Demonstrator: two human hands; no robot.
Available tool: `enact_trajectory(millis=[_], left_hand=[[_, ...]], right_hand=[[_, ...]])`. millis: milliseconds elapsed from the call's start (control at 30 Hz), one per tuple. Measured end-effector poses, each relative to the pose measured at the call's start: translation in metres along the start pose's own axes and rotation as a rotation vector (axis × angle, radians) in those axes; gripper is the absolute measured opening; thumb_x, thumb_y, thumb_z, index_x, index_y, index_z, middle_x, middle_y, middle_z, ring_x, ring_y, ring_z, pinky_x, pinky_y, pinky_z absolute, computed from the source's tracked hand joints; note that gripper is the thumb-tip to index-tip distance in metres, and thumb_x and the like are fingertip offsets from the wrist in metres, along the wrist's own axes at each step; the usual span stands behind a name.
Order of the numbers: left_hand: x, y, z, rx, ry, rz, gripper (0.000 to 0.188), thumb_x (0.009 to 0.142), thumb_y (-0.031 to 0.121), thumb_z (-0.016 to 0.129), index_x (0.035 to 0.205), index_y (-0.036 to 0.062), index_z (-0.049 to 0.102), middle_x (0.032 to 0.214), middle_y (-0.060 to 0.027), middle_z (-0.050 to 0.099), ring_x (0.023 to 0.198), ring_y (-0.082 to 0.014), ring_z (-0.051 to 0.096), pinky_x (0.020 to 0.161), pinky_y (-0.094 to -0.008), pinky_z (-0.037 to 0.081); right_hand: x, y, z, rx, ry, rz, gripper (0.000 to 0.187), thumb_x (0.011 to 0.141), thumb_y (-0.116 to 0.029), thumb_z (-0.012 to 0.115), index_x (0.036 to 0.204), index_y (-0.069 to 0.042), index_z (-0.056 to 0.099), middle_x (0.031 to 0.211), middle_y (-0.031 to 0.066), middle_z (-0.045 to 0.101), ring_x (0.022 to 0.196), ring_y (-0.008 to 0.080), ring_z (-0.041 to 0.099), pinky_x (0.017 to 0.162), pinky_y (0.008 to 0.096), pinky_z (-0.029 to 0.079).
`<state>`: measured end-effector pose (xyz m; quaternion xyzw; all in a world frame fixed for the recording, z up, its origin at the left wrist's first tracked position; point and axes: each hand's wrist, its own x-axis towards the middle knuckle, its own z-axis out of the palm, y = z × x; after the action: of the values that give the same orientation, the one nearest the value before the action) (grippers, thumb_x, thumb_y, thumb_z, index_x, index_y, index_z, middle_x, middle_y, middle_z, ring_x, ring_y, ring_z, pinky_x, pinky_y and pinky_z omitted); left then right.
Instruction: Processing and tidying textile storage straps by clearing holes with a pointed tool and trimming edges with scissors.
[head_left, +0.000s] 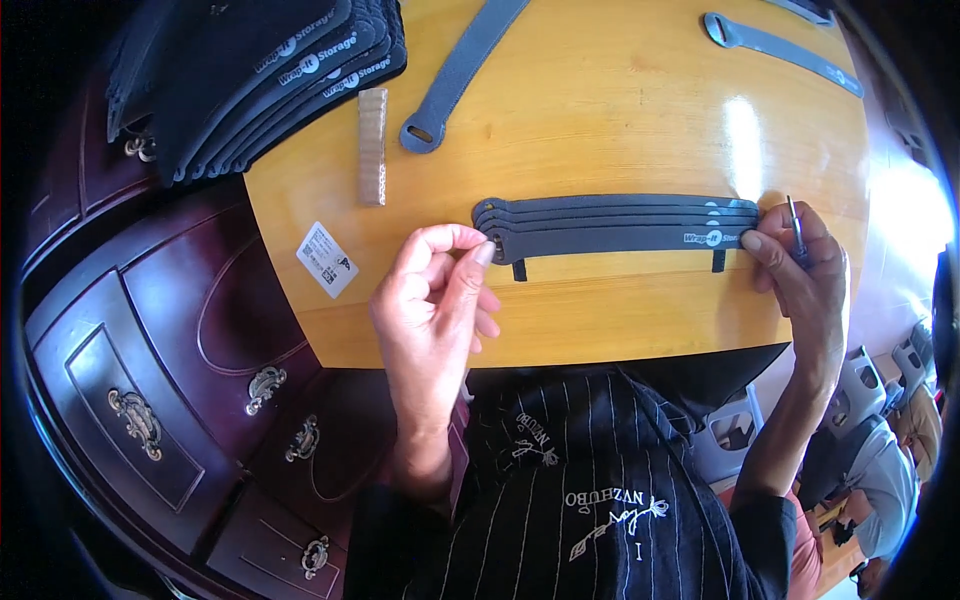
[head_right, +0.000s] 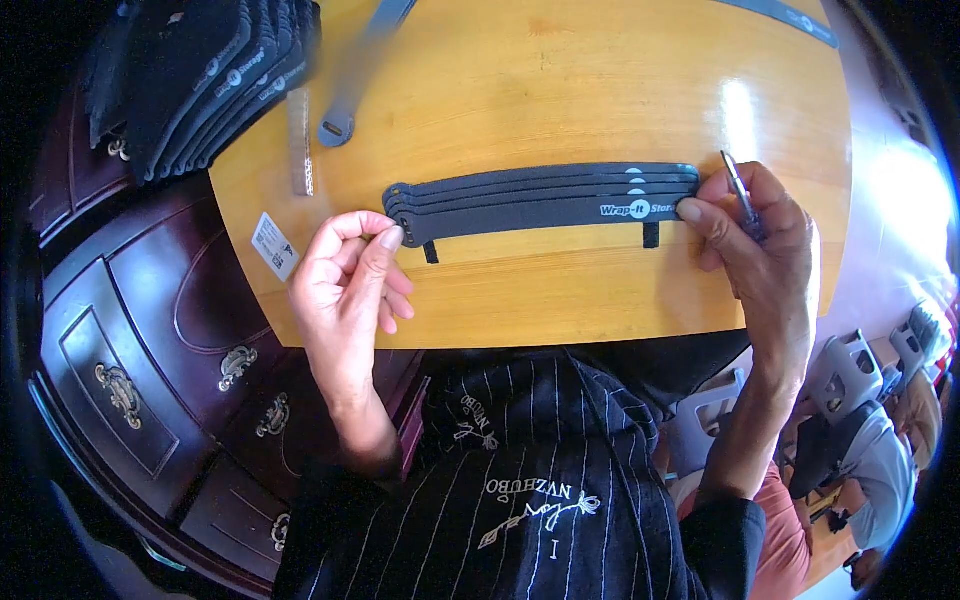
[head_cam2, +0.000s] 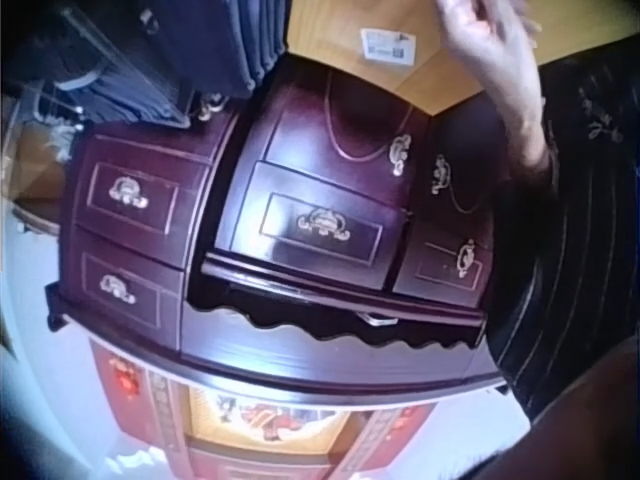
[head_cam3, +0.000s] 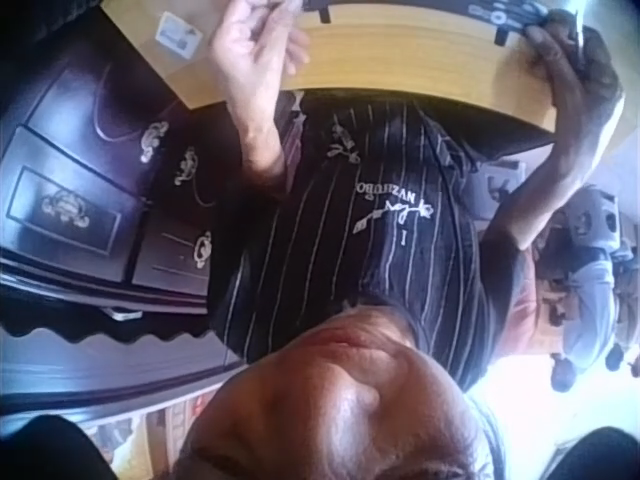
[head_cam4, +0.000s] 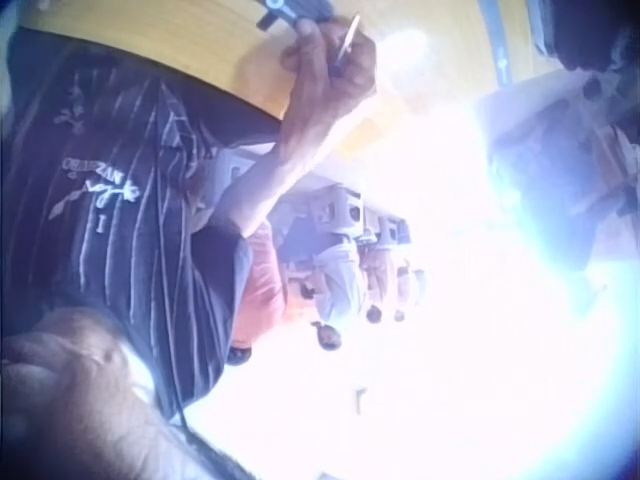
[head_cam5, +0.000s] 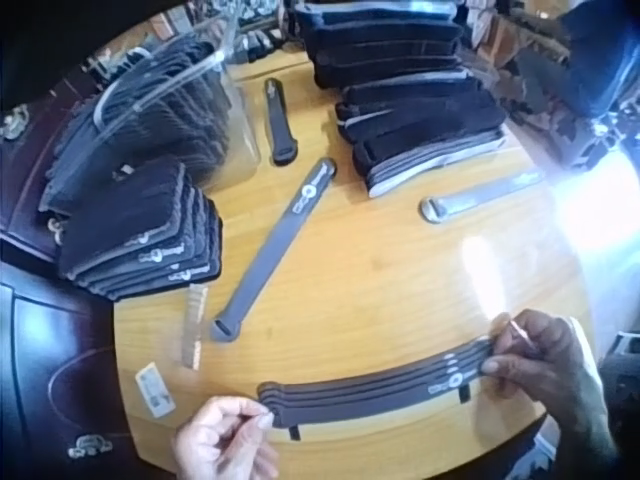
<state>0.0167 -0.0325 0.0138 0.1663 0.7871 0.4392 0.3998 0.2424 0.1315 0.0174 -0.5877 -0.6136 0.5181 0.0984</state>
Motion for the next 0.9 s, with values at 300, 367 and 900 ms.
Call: enact_trajectory(millis=[300,367,900], left_hand=[[0.008,0.018,0.012,-0.452,-0.169,0.06,0.015,0.095,0.011,0.053,0.103,-0.0014,0.057,0.078,-0.0118,0.064,0.061,-0.0166,0.063,0.053,-0.0242,0.049],[0.015,0.012,0.017,-0.404,-0.187,0.02,0.018,0.097,0.014,0.051,0.106,-0.0014,0.056,0.088,-0.0145,0.065,0.072,-0.0224,0.067,0.069,-0.0311,0.055],[0.015,0.011,0.018,-0.396,-0.207,0.046,0.019,0.098,0.013,0.048,0.109,-0.0015,0.054,0.092,-0.0129,0.065,0.083,-0.0229,0.069,0.072,-0.0286,0.056]], right_hand=[[-0.012,-0.009,0.002,-0.027,-0.029,-0.123,0.017,0.083,-0.018,0.071,0.08,-0.003,0.066,0.062,-0.003,0.055,0.06,0.0039,0.05,0.055,0.0209,0.039],[-0.007,-0.008,0.01,-0.071,-0.064,-0.168,0.023,0.083,-0.025,0.071,0.081,-0.003,0.068,0.056,0.0021,0.057,0.053,0.0094,0.054,0.051,0.0253,0.041],[0.073,-0.042,-0.02,-0.424,0.299,-0.654,0.017,0.085,-0.017,0.066,0.089,-0.002,0.06,0.085,0.0143,0.061,0.067,0.028,0.062,0.063,0.0375,0.046]])
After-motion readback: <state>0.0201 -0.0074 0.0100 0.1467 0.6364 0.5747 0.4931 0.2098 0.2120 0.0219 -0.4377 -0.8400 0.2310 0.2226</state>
